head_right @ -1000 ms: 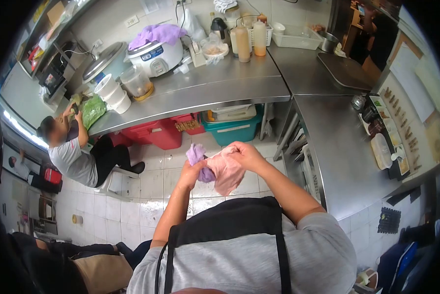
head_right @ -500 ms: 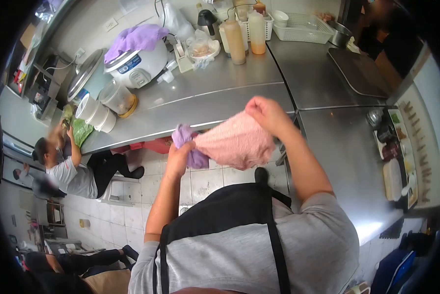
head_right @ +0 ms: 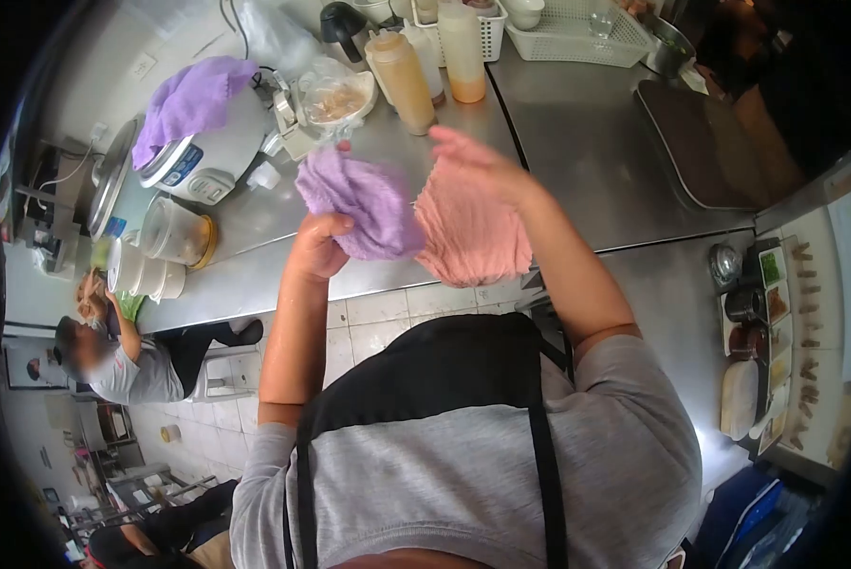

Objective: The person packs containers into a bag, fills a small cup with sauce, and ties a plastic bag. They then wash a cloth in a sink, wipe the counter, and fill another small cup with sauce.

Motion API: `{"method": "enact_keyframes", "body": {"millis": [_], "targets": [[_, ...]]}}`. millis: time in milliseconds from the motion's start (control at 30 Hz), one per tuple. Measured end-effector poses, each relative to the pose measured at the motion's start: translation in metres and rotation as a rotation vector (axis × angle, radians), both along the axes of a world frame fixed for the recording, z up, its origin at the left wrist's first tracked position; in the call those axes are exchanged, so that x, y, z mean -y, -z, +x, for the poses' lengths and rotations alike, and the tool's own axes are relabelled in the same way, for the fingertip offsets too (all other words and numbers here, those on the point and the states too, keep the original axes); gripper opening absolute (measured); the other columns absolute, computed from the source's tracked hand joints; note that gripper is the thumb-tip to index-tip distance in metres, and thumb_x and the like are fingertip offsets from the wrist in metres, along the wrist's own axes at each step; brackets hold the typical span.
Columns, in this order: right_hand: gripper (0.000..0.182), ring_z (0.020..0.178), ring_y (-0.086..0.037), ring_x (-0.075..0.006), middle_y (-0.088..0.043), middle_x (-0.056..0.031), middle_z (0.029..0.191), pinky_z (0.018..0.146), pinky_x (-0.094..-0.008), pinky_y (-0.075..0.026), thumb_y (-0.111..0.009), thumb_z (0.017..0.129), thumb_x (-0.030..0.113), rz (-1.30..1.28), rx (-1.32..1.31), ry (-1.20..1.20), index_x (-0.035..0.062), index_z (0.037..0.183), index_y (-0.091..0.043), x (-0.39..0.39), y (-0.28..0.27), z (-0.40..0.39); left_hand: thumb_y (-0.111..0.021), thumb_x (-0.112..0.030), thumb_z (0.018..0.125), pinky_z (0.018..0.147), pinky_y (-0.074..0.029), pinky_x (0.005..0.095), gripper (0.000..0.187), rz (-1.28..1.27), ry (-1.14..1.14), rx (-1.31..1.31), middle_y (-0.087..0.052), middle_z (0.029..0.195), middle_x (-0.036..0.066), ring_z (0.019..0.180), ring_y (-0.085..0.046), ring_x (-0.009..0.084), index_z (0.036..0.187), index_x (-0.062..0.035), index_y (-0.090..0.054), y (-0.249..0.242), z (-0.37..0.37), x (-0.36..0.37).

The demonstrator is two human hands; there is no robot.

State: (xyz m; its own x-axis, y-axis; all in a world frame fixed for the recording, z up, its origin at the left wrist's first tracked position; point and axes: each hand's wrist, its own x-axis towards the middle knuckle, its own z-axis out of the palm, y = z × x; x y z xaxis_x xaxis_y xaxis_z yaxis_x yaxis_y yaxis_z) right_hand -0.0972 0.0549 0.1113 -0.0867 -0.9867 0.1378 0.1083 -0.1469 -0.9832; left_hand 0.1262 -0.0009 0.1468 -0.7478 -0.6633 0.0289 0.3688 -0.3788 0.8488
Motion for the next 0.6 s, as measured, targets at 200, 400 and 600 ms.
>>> {"method": "enact_keyframes", "body": {"millis": [200,400,600], "targets": [[0.037,0.086,-0.048,-0.0096,-0.054,-0.0011,0.097,0.075,-0.0231,-0.039,-0.055,0.079,0.02,0.124,0.034,0.071,0.0046,0.111,-0.046,-0.014,0.015,-0.031,-0.05,-0.002,0.065,0.076,-0.043,0.0315,0.059,0.141,0.291,0.12,-0.051,0.102,0.01,0.09,-0.053,0.0204,0.122,-0.0042,-0.032,0.018,-0.029,0.027],[0.054,0.105,-0.044,-0.0224,-0.042,-0.0124,0.119,0.085,-0.0309,-0.037,-0.062,0.07,0.031,0.597,-1.318,0.591,0.0137,0.117,-0.042,-0.053,0.047,-0.059,-0.053,-0.027,0.078,0.058,-0.043,0.0259,0.042,-0.139,0.116,0.82,-0.053,0.1,0.01,0.073,-0.056,0.0188,0.113,-0.0064,-0.041,0.108,0.018,0.048],[0.076,0.122,-0.002,-0.0455,-0.011,-0.0176,0.136,0.092,-0.0622,-0.006,-0.055,0.064,0.058,0.6,-1.248,0.461,0.0239,0.127,-0.031,-0.029,0.093,0.035,-0.051,-0.022,0.079,0.052,-0.039,0.0224,0.037,0.145,-0.145,0.571,-0.054,0.093,0.007,0.068,-0.054,0.0137,0.111,-0.0059,-0.04,0.119,0.068,0.071]]}}
